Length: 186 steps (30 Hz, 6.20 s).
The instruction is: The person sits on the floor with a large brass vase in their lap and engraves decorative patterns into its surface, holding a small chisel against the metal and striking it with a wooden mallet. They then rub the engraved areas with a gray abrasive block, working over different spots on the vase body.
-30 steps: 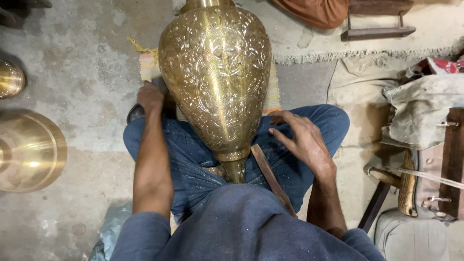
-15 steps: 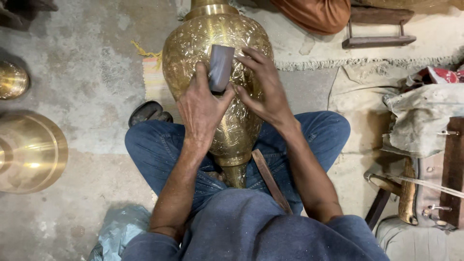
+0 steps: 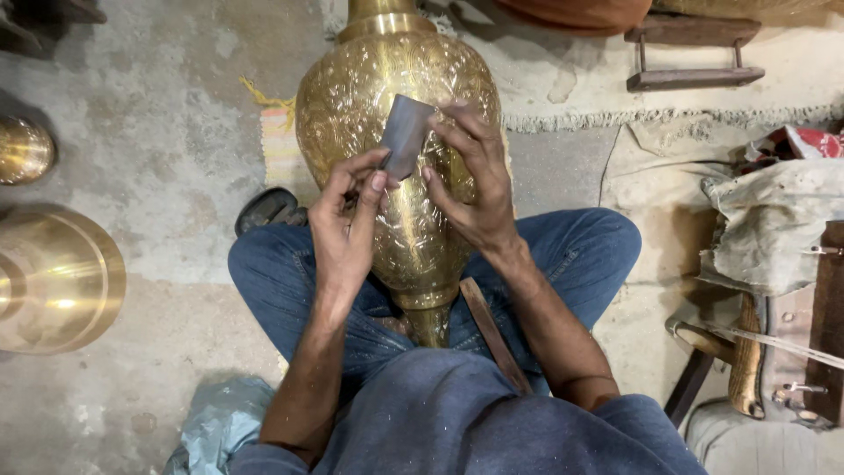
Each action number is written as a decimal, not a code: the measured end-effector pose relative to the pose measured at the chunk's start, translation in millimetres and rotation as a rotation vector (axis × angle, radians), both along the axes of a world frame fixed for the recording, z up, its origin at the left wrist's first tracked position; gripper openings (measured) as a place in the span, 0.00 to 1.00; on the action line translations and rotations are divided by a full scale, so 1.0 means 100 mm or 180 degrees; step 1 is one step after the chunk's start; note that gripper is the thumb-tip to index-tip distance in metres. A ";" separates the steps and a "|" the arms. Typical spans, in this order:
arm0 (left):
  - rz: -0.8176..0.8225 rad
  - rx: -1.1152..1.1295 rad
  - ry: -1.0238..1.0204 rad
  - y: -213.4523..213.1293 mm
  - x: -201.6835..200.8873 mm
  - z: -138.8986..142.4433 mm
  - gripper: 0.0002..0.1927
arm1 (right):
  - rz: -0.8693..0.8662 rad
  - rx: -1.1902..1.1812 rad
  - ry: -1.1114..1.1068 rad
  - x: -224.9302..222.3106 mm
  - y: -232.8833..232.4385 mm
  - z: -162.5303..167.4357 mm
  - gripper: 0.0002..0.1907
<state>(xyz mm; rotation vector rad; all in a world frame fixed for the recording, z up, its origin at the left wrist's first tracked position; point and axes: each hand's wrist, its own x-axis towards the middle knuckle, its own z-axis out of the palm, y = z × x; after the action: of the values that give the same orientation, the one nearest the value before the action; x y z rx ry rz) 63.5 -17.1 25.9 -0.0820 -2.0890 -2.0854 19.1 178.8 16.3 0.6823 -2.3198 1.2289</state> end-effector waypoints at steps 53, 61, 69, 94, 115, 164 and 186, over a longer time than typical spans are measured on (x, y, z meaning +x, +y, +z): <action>-0.0468 0.0919 -0.0352 -0.03 -0.09 -0.17 0.12 | 0.0356 -0.1782 -0.1216 0.11 -0.35 -0.10 0.09; -0.0323 0.0657 -0.0342 -0.01 -0.05 -0.08 0.13 | 0.0409 -0.1837 -0.1200 0.12 -0.35 -0.10 0.08; -0.0019 -0.0094 -0.0141 0.02 0.02 -0.12 0.14 | 0.0304 -0.2126 -0.1247 0.11 -0.37 -0.15 0.11; -0.0306 -0.2138 0.0233 -0.15 -0.18 -0.08 0.36 | 0.0377 0.1456 -0.0012 -0.48 0.25 -0.11 0.55; 0.0771 -0.1736 0.0770 -0.09 -0.10 0.12 0.13 | 0.0050 0.1445 0.0503 -0.63 -0.03 -0.20 0.60; 0.0631 -0.2869 0.0835 -0.06 -0.20 0.10 0.17 | -0.0027 0.0924 0.0039 -0.65 -0.10 -0.17 0.60; 0.0422 -0.3108 0.1129 -0.20 -0.24 0.11 0.21 | -0.0051 0.0927 0.0135 -0.66 -0.10 -0.19 0.61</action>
<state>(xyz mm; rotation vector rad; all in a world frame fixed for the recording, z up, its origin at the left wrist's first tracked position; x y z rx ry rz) 39.8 -36.6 36.5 -0.3913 -2.5373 -0.7417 -46.6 169.0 -2.8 0.7751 -2.4880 0.8675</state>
